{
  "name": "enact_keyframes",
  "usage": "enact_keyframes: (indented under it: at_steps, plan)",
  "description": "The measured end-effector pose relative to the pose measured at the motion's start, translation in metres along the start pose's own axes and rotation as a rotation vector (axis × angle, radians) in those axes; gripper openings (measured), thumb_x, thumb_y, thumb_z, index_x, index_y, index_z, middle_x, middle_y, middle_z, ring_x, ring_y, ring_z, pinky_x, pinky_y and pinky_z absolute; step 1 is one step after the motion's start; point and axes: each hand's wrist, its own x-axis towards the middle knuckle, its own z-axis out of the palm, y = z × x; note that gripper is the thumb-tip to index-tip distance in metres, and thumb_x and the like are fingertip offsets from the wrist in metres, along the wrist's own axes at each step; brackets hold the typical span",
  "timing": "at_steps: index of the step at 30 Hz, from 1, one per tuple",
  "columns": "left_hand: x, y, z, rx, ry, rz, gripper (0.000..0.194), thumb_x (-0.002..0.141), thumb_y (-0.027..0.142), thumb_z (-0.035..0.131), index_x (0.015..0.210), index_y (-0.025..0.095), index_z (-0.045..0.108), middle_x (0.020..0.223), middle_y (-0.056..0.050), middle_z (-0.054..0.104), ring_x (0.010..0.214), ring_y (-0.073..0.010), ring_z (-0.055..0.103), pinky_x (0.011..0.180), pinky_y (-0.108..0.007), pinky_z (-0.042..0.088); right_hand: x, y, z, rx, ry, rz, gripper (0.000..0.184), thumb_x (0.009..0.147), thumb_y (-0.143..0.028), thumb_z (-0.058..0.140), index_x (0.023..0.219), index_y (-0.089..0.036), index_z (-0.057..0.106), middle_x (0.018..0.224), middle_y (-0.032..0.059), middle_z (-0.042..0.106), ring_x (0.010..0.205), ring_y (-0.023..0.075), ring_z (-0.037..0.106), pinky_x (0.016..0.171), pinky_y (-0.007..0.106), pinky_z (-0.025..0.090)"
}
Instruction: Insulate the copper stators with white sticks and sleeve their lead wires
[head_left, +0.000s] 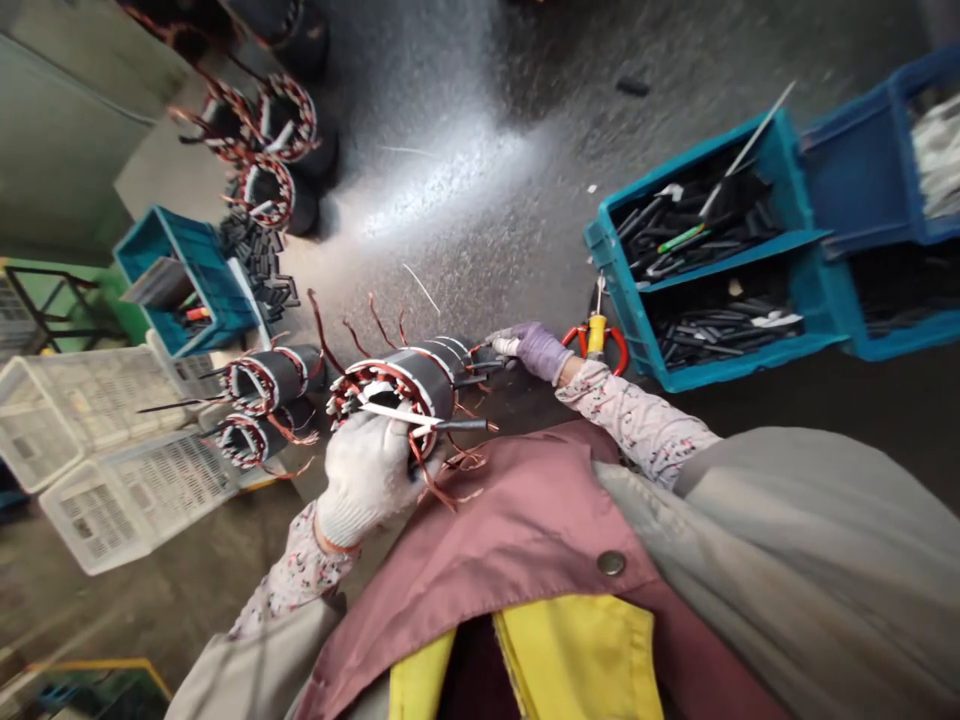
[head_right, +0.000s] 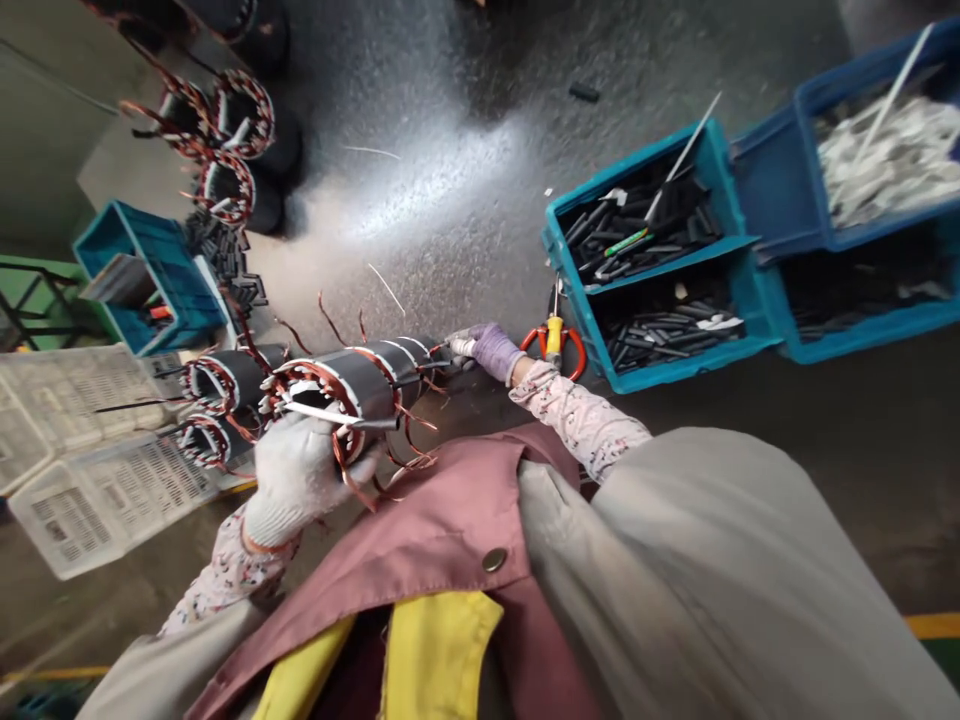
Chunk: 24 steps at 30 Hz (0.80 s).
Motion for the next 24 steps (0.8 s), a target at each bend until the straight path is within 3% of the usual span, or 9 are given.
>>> enact_keyframes:
  at_steps: [4,11,16,19,24]
  plan:
    - [0.000,0.002,-0.001,0.008,0.073,0.061,0.035,0.082,0.047,0.062,0.096,0.016,0.071,0.073,-0.010,0.073,0.067,-0.0255,0.069,0.065,-0.034,0.052,0.003,-0.008,-0.005,-0.055,-0.008,0.011,0.033,0.069,-0.032,0.092,0.093,-0.013,0.077,0.054,0.0001,0.065,0.049,0.0101,0.059,0.046,0.018,0.052]
    - [-0.003,0.002,-0.001,0.029,0.028,0.038,0.041,0.080,0.050,0.064,0.104,0.017,0.070,0.078,-0.010,0.074,0.075,-0.0269,0.072,0.070,-0.036,0.054,0.012,-0.007,-0.010,-0.096,-0.128,0.038,0.025,0.066,-0.022,0.093,0.083,-0.012,0.077,0.053,0.0010,0.065,0.047,0.0108,0.060,0.044,0.019,0.053]
    - [-0.003,0.002,-0.002,0.036,0.038,0.057,0.037,0.080,0.050,0.064,0.098,0.018,0.069,0.075,-0.009,0.073,0.071,-0.0275,0.071,0.067,-0.036,0.053,0.017,-0.009,-0.007,-0.332,-0.199,-0.148,0.011,0.073,-0.014,0.081,0.084,-0.014,0.080,0.067,0.0018,0.073,0.058,0.0132,0.066,0.061,0.025,0.059]
    - [-0.003,0.003,-0.002,0.037,0.071,0.083,0.035,0.081,0.048,0.064,0.097,0.017,0.068,0.074,-0.009,0.073,0.069,-0.0276,0.070,0.066,-0.037,0.052,0.015,-0.007,-0.015,-0.405,-0.220,-0.245,0.018,0.074,-0.011,0.077,0.092,-0.015,0.080,0.081,0.0018,0.077,0.072,0.0148,0.070,0.073,0.026,0.059]
    - [-0.006,0.001,-0.001,0.003,0.079,0.093,0.030,0.081,0.044,0.065,0.097,0.019,0.068,0.074,-0.008,0.073,0.069,-0.0257,0.071,0.069,-0.036,0.053,0.009,0.002,-0.018,-0.349,-0.242,-0.147,0.017,0.086,-0.025,0.071,0.099,-0.015,0.076,0.068,0.0029,0.072,0.052,0.0128,0.062,0.055,0.024,0.054]
